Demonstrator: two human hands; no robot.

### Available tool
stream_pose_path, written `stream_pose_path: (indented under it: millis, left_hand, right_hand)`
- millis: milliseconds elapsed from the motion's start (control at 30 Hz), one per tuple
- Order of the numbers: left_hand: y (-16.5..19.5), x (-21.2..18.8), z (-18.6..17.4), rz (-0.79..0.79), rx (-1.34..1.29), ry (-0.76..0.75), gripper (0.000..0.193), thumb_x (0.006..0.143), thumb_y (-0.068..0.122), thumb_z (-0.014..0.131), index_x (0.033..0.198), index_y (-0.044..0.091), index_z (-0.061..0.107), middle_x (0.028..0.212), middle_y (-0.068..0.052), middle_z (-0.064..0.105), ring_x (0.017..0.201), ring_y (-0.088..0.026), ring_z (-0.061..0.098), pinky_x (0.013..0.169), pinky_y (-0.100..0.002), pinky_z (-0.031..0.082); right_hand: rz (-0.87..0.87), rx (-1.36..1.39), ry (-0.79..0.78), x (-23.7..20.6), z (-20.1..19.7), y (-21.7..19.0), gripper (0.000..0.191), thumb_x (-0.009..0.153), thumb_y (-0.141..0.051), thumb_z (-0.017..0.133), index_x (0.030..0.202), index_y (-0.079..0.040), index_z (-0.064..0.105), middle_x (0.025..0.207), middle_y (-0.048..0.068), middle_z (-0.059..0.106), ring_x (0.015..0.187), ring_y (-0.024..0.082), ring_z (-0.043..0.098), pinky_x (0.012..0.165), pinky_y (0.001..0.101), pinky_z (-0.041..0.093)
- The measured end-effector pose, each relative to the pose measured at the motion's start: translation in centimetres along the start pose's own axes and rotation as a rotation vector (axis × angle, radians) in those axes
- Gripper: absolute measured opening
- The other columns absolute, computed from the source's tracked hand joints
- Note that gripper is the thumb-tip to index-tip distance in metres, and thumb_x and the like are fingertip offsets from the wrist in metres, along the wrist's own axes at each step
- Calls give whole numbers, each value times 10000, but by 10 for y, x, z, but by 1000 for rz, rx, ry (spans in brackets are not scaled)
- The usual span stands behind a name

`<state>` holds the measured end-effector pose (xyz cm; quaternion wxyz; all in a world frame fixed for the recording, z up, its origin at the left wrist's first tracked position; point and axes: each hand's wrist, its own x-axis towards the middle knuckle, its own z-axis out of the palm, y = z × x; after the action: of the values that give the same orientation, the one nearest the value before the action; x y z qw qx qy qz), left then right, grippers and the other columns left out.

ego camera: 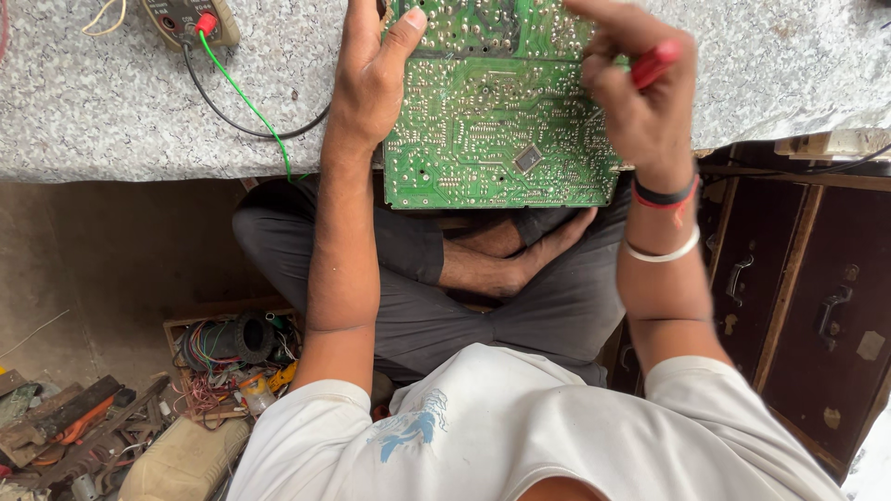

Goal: The person sits at a workbench repairing a large green circuit board. They probe and scrape components with a red-handled screwdriver, reposition and flip the board, work with a multimeter connected by leads, and near the end use a soldering iron on the board's solder joints.

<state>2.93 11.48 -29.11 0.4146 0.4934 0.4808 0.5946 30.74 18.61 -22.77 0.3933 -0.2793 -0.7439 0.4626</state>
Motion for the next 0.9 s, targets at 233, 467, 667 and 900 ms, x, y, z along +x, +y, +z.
stream_pose_path:
  millis: [233, 467, 667, 900]
  left_hand:
    - [-3, -1, 1, -36, 101, 50, 321, 1142, 207, 583, 1369, -18, 556, 1346, -106, 644, 1229, -191, 591, 1169, -361, 460]
    - [-4, 0, 1, 28, 83, 34, 316, 1146, 222, 577, 1360, -8, 550, 1334, -90, 645, 1276, -193, 587, 1152, -361, 452]
    - [-2, 2, 2, 7, 89, 28, 280, 1152, 229, 581, 1306, -5, 584, 1223, -61, 662, 1152, -169, 600, 1082, -350, 489]
    - [-2, 1, 2, 24, 128, 34, 250, 1150, 225, 590, 1224, -13, 600, 1110, -42, 650, 1054, -141, 589, 1001, -339, 499]
  right_hand:
    - [-273, -560, -23, 26, 12, -16, 164, 1054, -44, 790, 1084, 23, 643, 790, 120, 575, 688, 251, 559, 657, 351, 434]
    - [-170, -621, 21, 41, 32, -2, 282, 962, -127, 921, 930, -28, 659, 698, 64, 554, 596, 227, 548, 556, 360, 413]
    - [-240, -628, -11, 35, 21, 2, 396, 976, -89, 928, 906, 24, 555, 805, 109, 521, 724, 304, 508, 677, 417, 420]
    - [143, -296, -119, 35, 10, 4, 535, 1032, -52, 854, 804, -36, 371, 665, 46, 396, 583, 170, 404, 559, 320, 336]
